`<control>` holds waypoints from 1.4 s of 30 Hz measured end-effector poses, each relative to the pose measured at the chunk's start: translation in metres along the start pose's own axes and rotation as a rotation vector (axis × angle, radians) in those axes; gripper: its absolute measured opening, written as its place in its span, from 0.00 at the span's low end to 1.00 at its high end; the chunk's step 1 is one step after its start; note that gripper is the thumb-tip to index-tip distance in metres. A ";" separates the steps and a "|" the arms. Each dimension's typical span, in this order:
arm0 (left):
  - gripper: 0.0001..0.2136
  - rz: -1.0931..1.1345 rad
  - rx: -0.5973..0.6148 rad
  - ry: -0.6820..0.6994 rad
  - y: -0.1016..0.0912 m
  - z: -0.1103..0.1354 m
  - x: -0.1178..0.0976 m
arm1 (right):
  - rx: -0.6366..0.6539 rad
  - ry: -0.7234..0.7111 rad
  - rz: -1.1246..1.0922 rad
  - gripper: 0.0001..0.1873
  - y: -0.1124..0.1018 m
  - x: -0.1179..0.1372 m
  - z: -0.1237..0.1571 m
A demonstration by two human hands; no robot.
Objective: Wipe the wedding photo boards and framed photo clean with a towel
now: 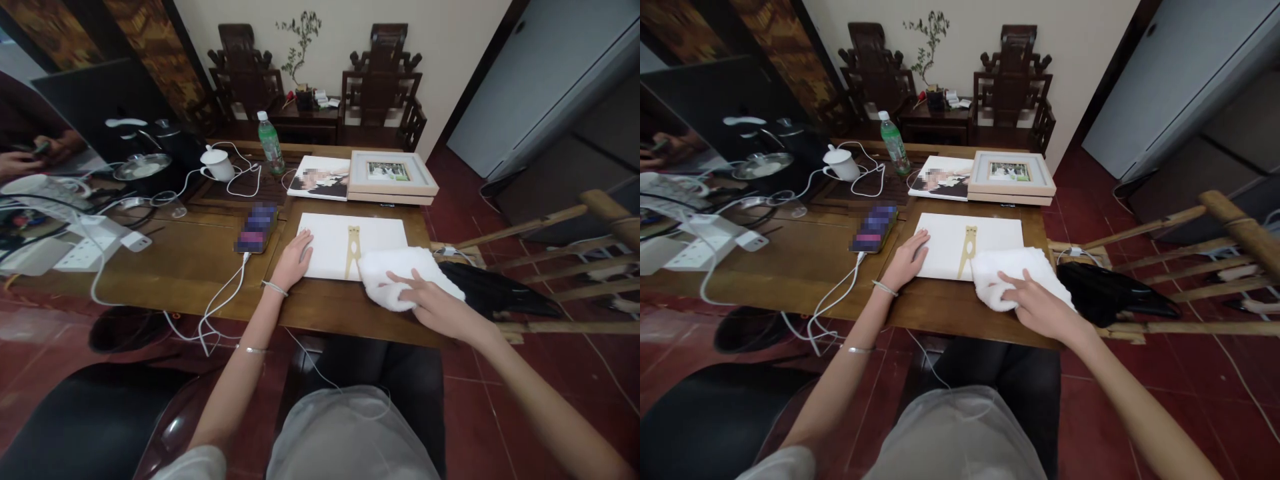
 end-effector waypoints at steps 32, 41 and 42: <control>0.17 0.021 -0.012 -0.004 0.002 0.000 0.003 | -0.021 -0.018 0.100 0.24 0.003 -0.002 -0.002; 0.17 0.001 0.009 -0.002 0.002 0.000 0.002 | -0.155 0.054 0.089 0.20 -0.024 -0.057 -0.085; 0.17 0.003 0.009 0.000 0.002 0.000 0.002 | -0.193 0.087 0.087 0.20 -0.027 -0.063 -0.094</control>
Point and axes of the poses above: each hand's wrist, its own z-axis away from the middle knuckle, its own y-axis out of the palm, x = y × z, the point moved 6 cm from there along -z, towards the middle knuckle, and after that the axes turned 7 degrees about -y, right-handed, at the moved point
